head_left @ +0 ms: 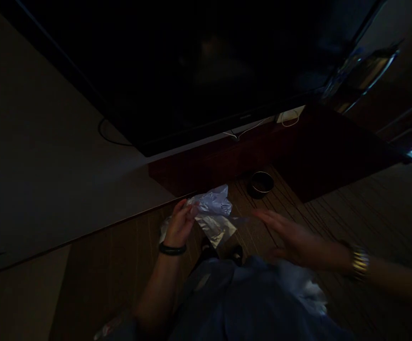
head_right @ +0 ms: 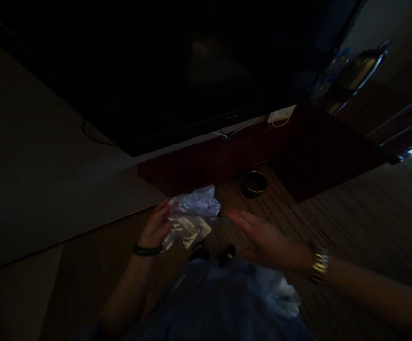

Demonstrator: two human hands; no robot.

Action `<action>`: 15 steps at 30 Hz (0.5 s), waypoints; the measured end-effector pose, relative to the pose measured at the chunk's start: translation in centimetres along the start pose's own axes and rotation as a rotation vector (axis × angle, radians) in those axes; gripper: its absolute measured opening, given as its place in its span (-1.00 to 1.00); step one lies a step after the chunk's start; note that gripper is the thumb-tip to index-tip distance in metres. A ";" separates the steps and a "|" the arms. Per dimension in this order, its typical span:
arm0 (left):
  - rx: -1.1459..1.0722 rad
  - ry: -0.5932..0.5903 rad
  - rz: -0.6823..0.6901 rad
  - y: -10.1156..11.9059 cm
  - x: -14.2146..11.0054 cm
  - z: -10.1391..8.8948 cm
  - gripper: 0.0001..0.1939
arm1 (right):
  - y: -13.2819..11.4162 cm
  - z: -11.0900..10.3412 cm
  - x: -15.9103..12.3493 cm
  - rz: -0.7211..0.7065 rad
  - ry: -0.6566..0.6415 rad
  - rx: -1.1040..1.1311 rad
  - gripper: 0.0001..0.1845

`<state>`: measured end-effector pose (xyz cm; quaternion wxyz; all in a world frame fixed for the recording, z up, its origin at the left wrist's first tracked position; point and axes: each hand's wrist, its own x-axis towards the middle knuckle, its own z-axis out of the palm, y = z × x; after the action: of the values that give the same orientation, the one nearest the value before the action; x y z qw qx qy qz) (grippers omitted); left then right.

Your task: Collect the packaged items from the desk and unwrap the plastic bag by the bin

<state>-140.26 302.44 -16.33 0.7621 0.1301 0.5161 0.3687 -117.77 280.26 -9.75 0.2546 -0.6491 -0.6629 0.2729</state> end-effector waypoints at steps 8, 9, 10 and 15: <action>-0.024 0.135 -0.010 0.6 6.5 -5.1 -0.79 | 6.3 14.5 14.0 0.628 0.091 0.796 -0.86; -0.009 0.145 -0.020 0.1 7.4 -5.9 -0.82 | 7.1 15.6 14.4 0.695 0.122 0.863 -0.78; 0.015 0.147 -0.040 -0.7 8.1 -6.6 -0.85 | 7.8 16.6 14.5 0.734 0.149 0.896 -0.70; 0.351 -0.139 -0.134 -8.5 9.8 -8.0 -0.74 | 9.9 21.7 13.9 0.873 0.253 0.980 -0.44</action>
<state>-141.73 301.91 -31.52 0.7842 0.2515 0.5264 0.2114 -125.98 293.52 -32.50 0.4618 -0.6941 -0.1037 0.5424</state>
